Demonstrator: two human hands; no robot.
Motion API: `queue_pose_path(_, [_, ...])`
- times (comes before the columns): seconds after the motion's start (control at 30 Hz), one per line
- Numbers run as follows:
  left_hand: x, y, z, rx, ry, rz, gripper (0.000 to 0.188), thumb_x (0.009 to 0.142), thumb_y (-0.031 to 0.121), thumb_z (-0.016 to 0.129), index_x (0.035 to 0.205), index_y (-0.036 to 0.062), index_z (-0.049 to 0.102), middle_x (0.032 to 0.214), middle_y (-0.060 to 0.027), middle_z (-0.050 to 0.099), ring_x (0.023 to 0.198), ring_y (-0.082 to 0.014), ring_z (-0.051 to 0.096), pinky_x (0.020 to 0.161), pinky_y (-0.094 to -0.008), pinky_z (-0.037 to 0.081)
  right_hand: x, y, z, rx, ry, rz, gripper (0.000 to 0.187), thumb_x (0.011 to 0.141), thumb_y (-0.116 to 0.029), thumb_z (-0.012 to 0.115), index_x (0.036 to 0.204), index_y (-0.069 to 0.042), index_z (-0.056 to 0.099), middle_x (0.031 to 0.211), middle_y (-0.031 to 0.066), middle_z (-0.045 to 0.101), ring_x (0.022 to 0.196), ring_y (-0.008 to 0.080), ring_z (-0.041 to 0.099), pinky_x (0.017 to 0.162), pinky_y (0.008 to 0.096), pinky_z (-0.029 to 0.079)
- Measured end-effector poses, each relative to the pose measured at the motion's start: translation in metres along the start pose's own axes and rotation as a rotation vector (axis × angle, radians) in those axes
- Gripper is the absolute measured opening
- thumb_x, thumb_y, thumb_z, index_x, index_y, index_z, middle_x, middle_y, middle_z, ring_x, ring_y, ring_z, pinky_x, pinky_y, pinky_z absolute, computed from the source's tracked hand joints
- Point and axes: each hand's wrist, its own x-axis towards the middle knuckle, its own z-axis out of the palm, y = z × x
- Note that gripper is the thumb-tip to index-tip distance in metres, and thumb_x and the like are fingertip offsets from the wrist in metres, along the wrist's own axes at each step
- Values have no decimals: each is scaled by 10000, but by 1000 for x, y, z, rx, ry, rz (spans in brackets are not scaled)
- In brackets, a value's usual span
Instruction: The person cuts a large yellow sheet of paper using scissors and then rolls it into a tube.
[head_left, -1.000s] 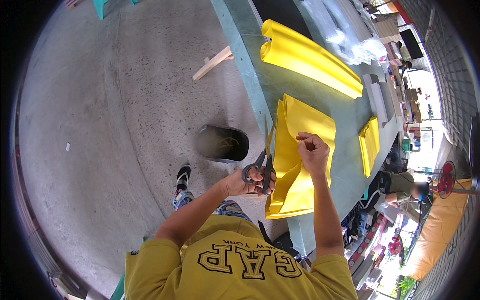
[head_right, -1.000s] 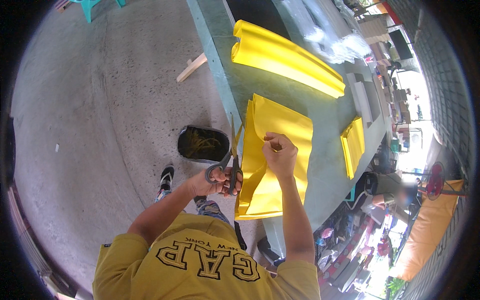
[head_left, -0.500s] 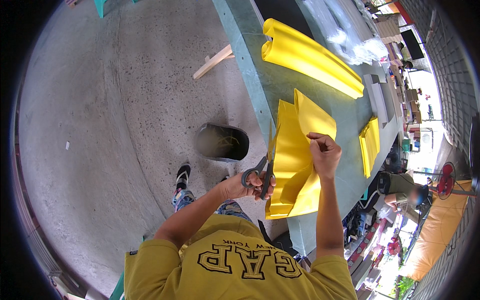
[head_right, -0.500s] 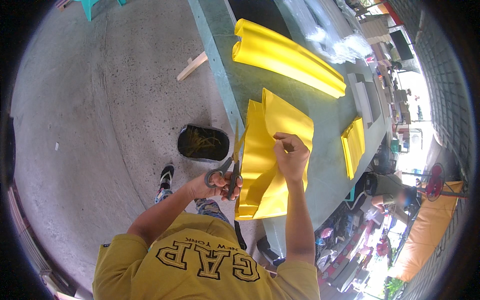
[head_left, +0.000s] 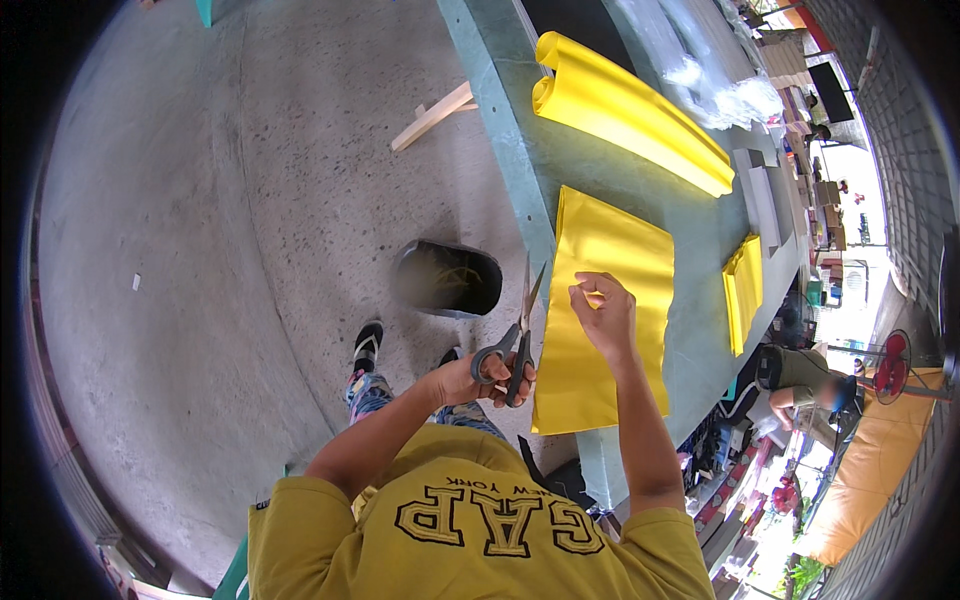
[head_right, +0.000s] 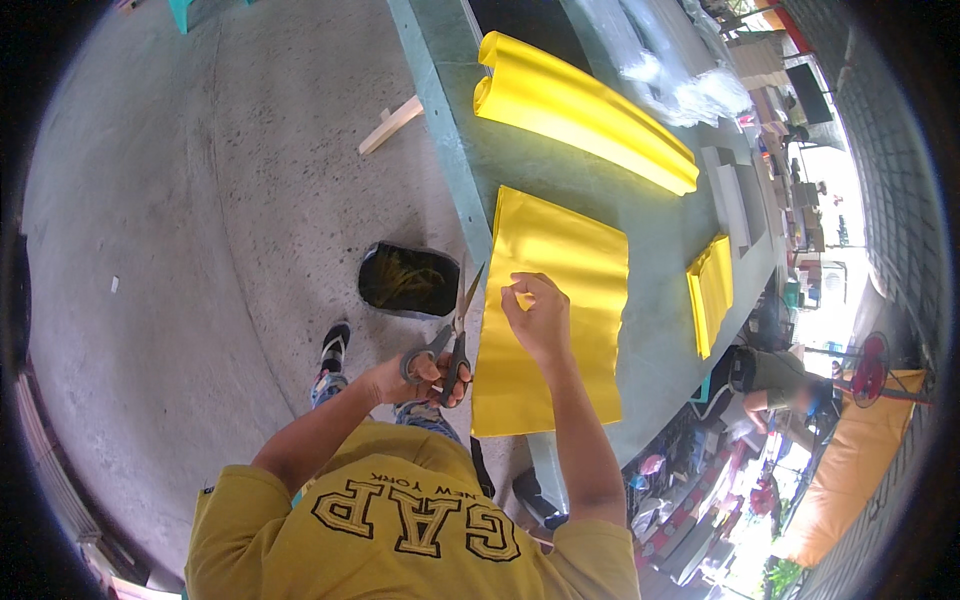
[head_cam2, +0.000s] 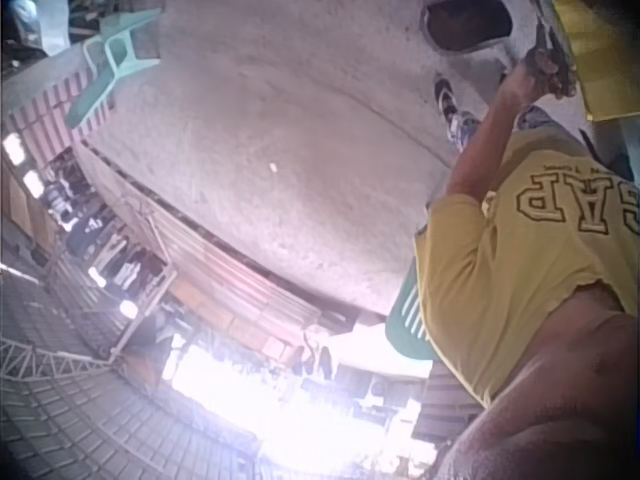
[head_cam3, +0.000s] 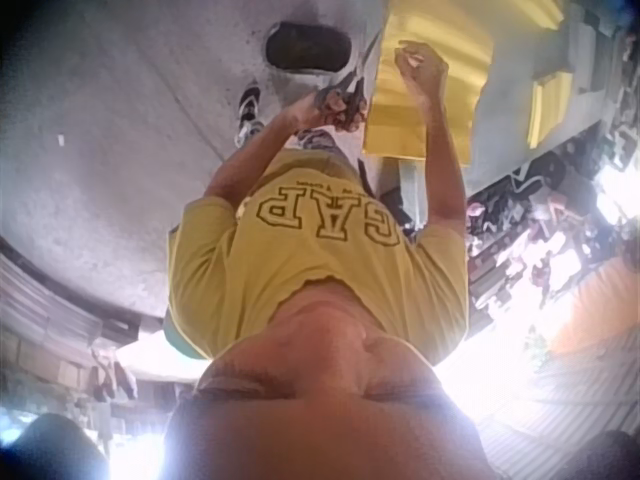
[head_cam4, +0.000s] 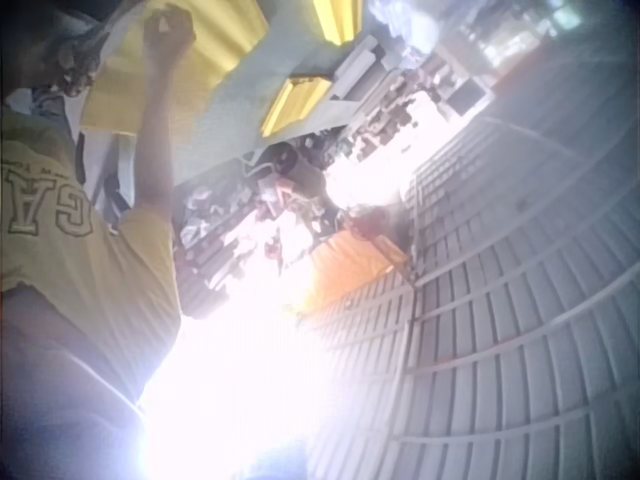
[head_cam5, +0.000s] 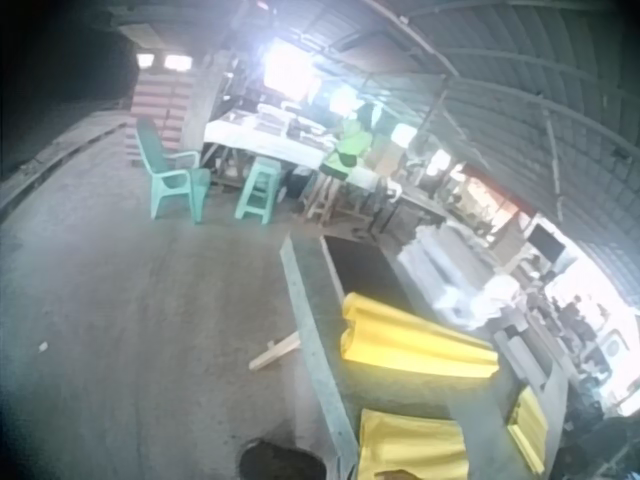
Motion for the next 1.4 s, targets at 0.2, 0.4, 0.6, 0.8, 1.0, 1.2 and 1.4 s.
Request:
queue_pose_path(0.2, [-8, 2, 6, 32, 41, -40, 452, 678, 312, 637, 1042, 60, 546, 867, -45, 599, 788, -162, 570, 637, -258, 424, -16, -13, 6, -499, -142, 32, 616, 726, -406, 663, 1150, -3, 471, 1137, 206, 501, 1024, 373, 506, 829, 435, 445])
queue_pose_path(0.4, [-10, -2, 2, 49, 54, -48, 480, 681, 327, 639, 1067, 63, 530, 893, -61, 598, 802, -168, 572, 644, -262, 428, -18, -6, 20, -492, -109, 42, 563, 675, -381, 722, 1012, -18, 454, 1020, 201, 480, 919, 373, 508, 783, 447, 428])
queue_pose_path(0.6, [-17, -3, -2, 65, 50, -24, 488, 677, 341, 650, 1062, 68, 526, 886, -63, 598, 814, -176, 573, 644, -271, 430, -14, -5, -4, -304, -173, 54, 425, 648, -299, 759, 842, -20, 504, 921, 161, 519, 904, 332, 529, 779, 383, 431])
queue_pose_path(0.8, [-23, 0, 11, 40, -40, -19, 414, 672, 266, 635, 1009, 49, 535, 866, -76, 600, 757, -147, 582, 610, -242, 423, -14, 23, -7, -130, -116, 52, 323, 690, -199, 658, 897, -10, 498, 978, 179, 549, 901, 342, 540, 755, 396, 435])
queue_pose_path(1.0, [-38, -9, 30, -166, -4, -88, 414, 645, 240, 639, 996, 45, 542, 844, -79, 597, 747, -152, 583, 638, -235, 419, -15, 20, -9, -74, -102, 161, 297, 780, -113, 450, 1050, 10, 470, 1033, 182, 558, 929, 309, 557, 736, 354, 441])
queue_pose_path(1.2, [-38, -19, 22, -232, 20, -112, 395, 637, 233, 636, 976, 45, 560, 829, -80, 598, 741, -157, 583, 655, -243, 428, -9, 5, -15, -57, -186, 384, 337, 807, -108, 387, 1116, 9, 453, 1082, 216, 533, 989, 335, 537, 821, 367, 422])
queue_pose_path(1.4, [-33, -17, 22, -168, 16, -53, 400, 657, 240, 620, 999, 43, 553, 834, -78, 598, 741, -164, 582, 644, -234, 431, -16, 24, -11, -98, -138, 168, 391, 827, -104, 369, 1192, 30, 409, 1090, 225, 533, 972, 329, 544, 841, 357, 420])
